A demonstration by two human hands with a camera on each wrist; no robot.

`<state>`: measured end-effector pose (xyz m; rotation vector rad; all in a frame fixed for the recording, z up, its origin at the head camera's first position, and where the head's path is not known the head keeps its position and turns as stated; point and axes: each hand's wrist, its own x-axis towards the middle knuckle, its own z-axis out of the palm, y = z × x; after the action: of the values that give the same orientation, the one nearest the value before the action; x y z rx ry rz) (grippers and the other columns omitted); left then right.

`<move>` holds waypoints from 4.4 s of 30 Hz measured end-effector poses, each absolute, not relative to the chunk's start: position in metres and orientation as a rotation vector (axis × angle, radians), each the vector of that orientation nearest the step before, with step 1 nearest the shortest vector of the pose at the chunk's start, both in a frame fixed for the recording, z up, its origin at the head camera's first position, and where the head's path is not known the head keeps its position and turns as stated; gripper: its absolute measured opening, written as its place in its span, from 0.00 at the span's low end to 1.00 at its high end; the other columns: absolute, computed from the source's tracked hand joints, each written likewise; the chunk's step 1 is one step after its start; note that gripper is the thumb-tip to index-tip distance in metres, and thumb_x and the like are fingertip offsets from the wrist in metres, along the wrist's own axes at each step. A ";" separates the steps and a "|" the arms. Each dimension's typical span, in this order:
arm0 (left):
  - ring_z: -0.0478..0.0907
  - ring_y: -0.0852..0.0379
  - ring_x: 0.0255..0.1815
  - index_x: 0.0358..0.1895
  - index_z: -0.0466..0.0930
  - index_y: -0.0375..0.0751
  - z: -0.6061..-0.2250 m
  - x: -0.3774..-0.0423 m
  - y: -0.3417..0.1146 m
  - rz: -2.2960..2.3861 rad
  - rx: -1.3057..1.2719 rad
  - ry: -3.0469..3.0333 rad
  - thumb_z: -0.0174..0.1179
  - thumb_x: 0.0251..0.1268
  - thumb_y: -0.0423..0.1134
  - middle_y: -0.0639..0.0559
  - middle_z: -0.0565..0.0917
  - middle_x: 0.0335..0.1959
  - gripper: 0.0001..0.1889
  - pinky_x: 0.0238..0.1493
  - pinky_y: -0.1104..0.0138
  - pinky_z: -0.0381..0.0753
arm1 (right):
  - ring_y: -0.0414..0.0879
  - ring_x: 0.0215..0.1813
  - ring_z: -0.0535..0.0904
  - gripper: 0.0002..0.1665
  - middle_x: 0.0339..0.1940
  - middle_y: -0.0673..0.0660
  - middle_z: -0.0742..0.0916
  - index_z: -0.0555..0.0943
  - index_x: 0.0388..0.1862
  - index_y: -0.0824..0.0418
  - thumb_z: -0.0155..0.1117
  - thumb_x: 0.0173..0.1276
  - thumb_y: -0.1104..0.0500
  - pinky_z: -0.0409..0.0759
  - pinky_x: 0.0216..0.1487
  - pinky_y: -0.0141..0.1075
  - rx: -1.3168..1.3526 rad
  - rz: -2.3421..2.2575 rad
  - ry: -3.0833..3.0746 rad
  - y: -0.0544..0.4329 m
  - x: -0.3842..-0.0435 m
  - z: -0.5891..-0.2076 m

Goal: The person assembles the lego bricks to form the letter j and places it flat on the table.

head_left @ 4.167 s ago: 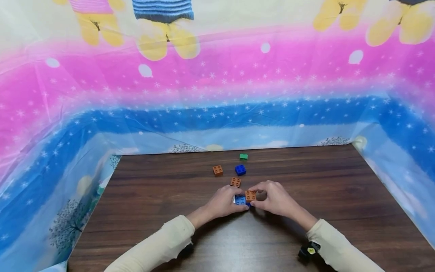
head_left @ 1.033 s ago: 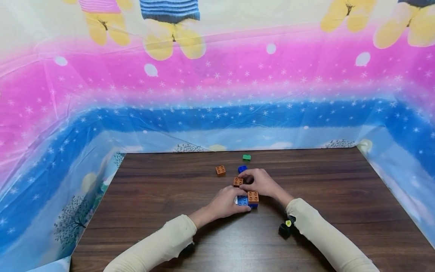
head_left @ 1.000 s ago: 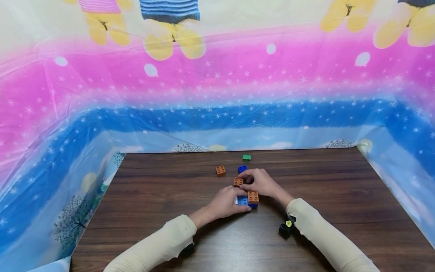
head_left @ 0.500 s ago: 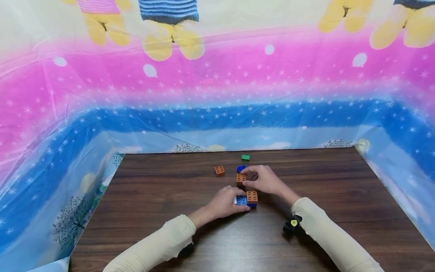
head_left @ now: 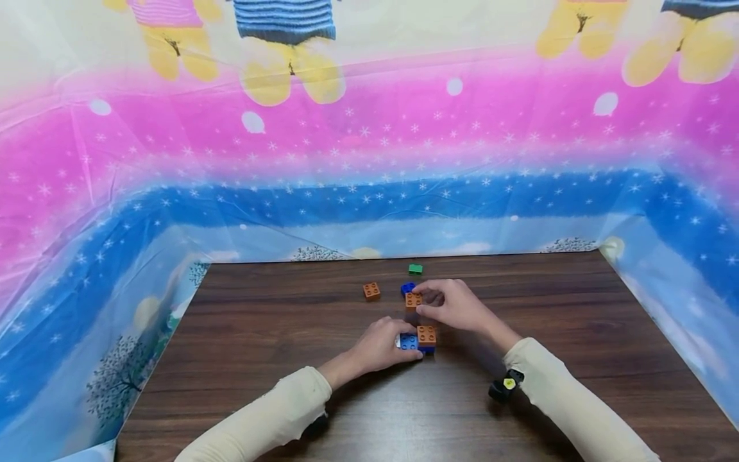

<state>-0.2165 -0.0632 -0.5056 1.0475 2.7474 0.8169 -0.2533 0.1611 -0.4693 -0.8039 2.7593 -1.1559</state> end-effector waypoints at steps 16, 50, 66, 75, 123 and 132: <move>0.75 0.64 0.38 0.56 0.86 0.43 -0.507 -0.217 -0.063 0.832 1.057 2.749 0.70 0.64 0.55 0.55 0.88 0.46 0.24 0.38 0.71 0.72 | 0.39 0.43 0.84 0.22 0.48 0.49 0.89 0.84 0.61 0.52 0.72 0.69 0.51 0.83 0.43 0.37 -0.803 -1.137 2.803 0.169 -0.237 -0.456; 0.72 0.65 0.32 0.50 0.87 0.47 -0.506 -0.216 -0.062 0.798 1.053 2.771 0.70 0.64 0.55 0.61 0.85 0.37 0.19 0.33 0.72 0.70 | 0.38 0.45 0.83 0.21 0.46 0.46 0.88 0.84 0.60 0.51 0.72 0.69 0.52 0.83 0.43 0.35 -0.873 -1.056 2.818 0.179 -0.204 -0.461; 0.71 0.65 0.32 0.48 0.87 0.48 -0.507 -0.216 -0.062 0.812 1.045 2.769 0.71 0.63 0.55 0.61 0.86 0.37 0.18 0.33 0.71 0.69 | 0.38 0.45 0.83 0.20 0.51 0.47 0.89 0.85 0.58 0.51 0.73 0.68 0.52 0.83 0.44 0.34 -0.910 -1.058 2.822 0.180 -0.198 -0.465; 0.72 0.65 0.33 0.52 0.87 0.47 -0.507 -0.216 -0.061 0.807 1.048 2.767 0.71 0.64 0.54 0.60 0.87 0.41 0.19 0.34 0.71 0.69 | 0.41 0.46 0.84 0.19 0.54 0.51 0.88 0.85 0.59 0.52 0.71 0.71 0.51 0.83 0.44 0.35 -0.941 -1.048 2.798 0.182 -0.198 -0.468; 0.70 0.65 0.28 0.45 0.87 0.46 -0.503 -0.216 -0.061 0.808 1.089 2.766 0.72 0.63 0.53 0.60 0.85 0.34 0.16 0.31 0.71 0.68 | 0.35 0.38 0.81 0.19 0.39 0.45 0.88 0.87 0.56 0.54 0.74 0.67 0.55 0.80 0.37 0.32 -0.905 -0.940 2.806 0.176 -0.199 -0.460; 0.70 0.65 0.29 0.46 0.87 0.45 -0.503 -0.215 -0.062 0.806 1.098 2.782 0.72 0.63 0.53 0.60 0.84 0.34 0.17 0.32 0.71 0.67 | 0.38 0.42 0.83 0.20 0.46 0.47 0.89 0.85 0.58 0.52 0.72 0.69 0.51 0.82 0.42 0.35 -0.903 -1.060 2.764 0.177 -0.200 -0.465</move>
<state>-0.2155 -0.0622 -0.5026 1.0976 2.7822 0.8064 -0.1995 0.1774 -0.4649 -0.9026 2.7641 -1.0598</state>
